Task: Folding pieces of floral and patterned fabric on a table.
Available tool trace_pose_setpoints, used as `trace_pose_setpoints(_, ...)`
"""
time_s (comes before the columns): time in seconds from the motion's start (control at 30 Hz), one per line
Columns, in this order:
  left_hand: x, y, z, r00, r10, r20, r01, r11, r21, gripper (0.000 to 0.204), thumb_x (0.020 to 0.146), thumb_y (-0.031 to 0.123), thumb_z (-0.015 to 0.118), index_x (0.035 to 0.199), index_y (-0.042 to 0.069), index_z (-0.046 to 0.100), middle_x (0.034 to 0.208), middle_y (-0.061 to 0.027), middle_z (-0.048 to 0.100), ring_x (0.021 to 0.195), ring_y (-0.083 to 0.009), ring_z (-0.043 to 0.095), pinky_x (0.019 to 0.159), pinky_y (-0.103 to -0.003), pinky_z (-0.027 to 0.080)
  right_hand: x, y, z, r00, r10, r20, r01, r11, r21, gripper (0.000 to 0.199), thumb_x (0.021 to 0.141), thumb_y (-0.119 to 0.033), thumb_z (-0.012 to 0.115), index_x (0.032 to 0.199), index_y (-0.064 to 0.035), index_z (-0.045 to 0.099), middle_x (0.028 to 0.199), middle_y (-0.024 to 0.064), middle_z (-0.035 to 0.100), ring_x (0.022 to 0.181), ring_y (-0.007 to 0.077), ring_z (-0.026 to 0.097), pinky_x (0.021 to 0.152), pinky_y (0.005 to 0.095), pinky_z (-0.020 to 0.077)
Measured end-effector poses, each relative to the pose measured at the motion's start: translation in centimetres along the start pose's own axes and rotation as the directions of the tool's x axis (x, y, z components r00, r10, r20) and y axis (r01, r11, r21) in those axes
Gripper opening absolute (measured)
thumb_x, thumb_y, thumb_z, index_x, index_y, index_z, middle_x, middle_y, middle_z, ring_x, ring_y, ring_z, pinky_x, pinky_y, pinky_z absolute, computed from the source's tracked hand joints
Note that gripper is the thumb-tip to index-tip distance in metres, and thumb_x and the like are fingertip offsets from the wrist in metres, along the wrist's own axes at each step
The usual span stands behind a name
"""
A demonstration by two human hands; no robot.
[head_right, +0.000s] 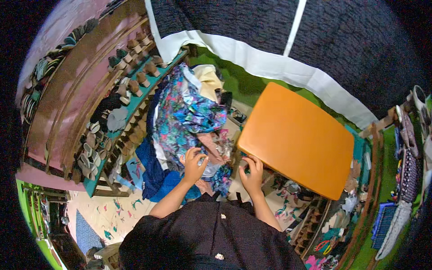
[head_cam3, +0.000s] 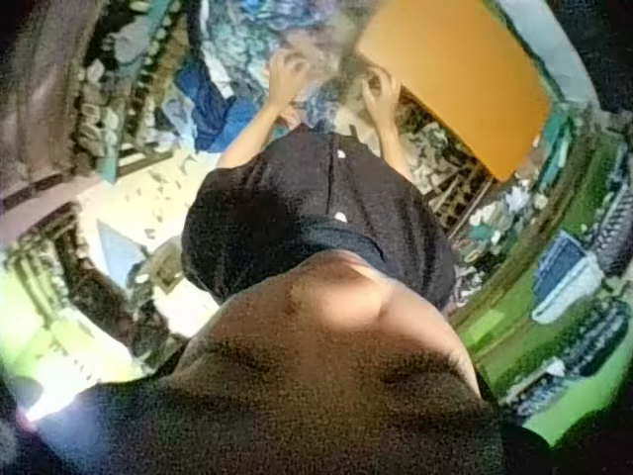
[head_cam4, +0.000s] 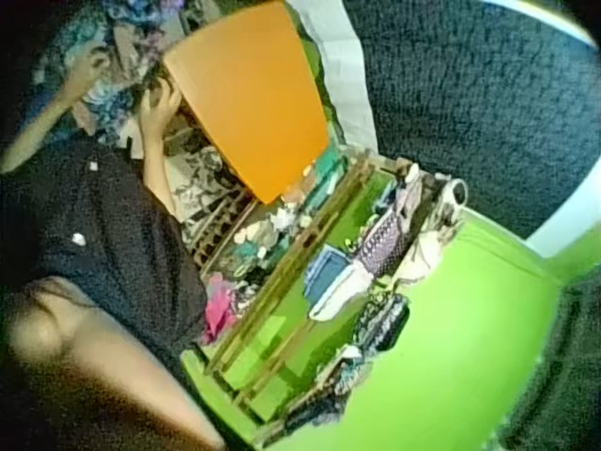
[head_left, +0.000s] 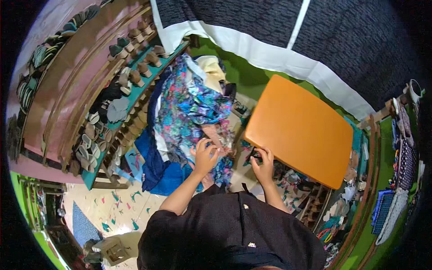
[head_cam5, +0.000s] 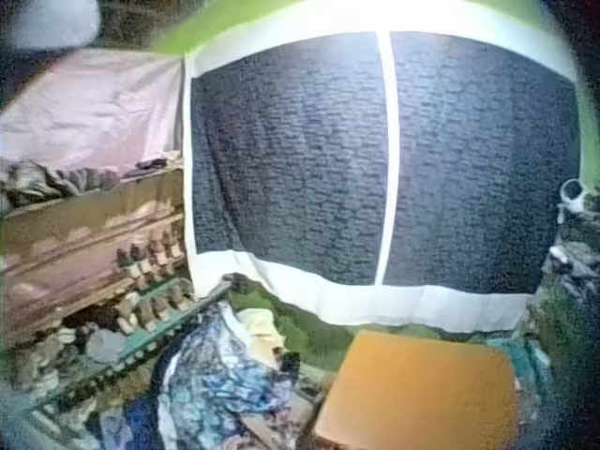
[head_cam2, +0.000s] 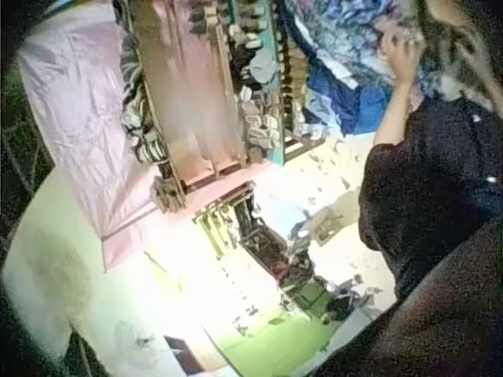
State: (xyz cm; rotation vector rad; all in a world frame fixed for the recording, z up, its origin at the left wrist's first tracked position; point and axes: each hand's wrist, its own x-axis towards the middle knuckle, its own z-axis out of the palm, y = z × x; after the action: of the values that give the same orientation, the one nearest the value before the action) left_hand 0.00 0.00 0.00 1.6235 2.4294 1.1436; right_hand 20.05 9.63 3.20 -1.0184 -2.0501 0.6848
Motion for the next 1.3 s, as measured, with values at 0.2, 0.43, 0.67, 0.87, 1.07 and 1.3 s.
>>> trace_pose_setpoints(0.2,1.5,-5.9,-4.2,0.984,-0.141,-0.106,0.133,0.988,-0.08,0.022,0.073,0.027,0.061,0.089,0.012,0.059,0.104,-0.0055,0.049,0.106,-0.0255,0.041,0.09,-0.044,0.018,3.1,-3.8,6.4,0.994,-0.09,0.055,0.092,0.995,-0.048,0.026,0.067,-0.013,0.063,0.091,-0.0075,0.056,0.1,0.0115,0.05,0.095,0.0286,0.046,0.083,0.0371,0.0337)
trace_pose_setpoints(0.43,2.4,-9.7,-2.3,0.96,-0.274,-0.058,0.27,0.96,-0.075,0.03,0.073,0.025,0.061,0.098,0.009,0.054,0.096,-0.0059,0.054,0.093,-0.0206,0.051,0.082,-0.034,0.031,6.2,-4.4,11.5,0.966,-0.207,0.156,0.213,0.977,-0.021,0.026,0.065,-0.014,0.062,0.09,-0.0066,0.057,0.098,0.012,0.052,0.094,0.029,0.047,0.081,0.0374,0.0343)
trace_pose_setpoints(0.67,9.9,-15.8,0.6,0.914,-0.404,-0.031,0.394,0.903,-0.17,0.043,0.069,0.024,0.064,0.105,0.005,0.05,0.096,-0.0101,0.054,0.087,-0.0238,0.053,0.077,-0.036,0.04,10.6,-3.1,15.7,0.949,-0.221,0.226,0.227,0.974,0.0,0.027,0.063,-0.011,0.062,0.09,-0.0087,0.055,0.099,0.0111,0.049,0.096,0.0295,0.045,0.081,0.0379,0.0339)
trace_pose_setpoints(0.87,18.1,-21.8,5.8,0.762,-0.617,-0.196,0.647,0.715,0.266,0.057,0.067,0.034,0.065,0.114,0.009,0.046,0.114,-0.013,0.047,0.106,-0.0325,0.043,0.088,-0.05,0.029,13.5,-2.3,17.3,0.932,-0.192,0.309,0.186,0.981,0.05,0.027,0.065,-0.013,0.06,0.092,-0.0091,0.056,0.097,0.011,0.049,0.096,0.0305,0.043,0.083,0.0394,0.0328)
trace_pose_setpoints(1.07,21.3,-25.6,5.9,0.75,-0.605,0.266,0.49,0.779,0.391,0.033,0.078,0.035,0.05,0.095,0.006,0.054,0.093,-0.0171,0.057,0.09,-0.035,0.052,0.078,-0.049,0.036,15.8,-0.7,17.7,0.893,-0.143,0.427,0.138,0.99,0.042,0.029,0.066,-0.016,0.057,0.093,-0.007,0.056,0.095,0.0122,0.05,0.094,0.0311,0.044,0.082,0.0402,0.0337)
trace_pose_setpoints(1.3,16.9,-12.1,2.8,0.871,-0.214,0.442,0.332,0.919,-0.211,0.026,0.086,0.027,0.041,0.089,0.001,0.044,0.074,-0.0261,0.052,0.073,-0.0433,0.051,0.057,-0.048,0.037,15.7,-1.8,18.8,0.974,-0.042,0.224,0.025,0.996,0.08,0.054,0.063,-0.01,0.059,0.115,-0.0089,0.044,0.102,0.0109,0.05,0.102,0.0318,0.043,0.082,0.0404,0.0357)
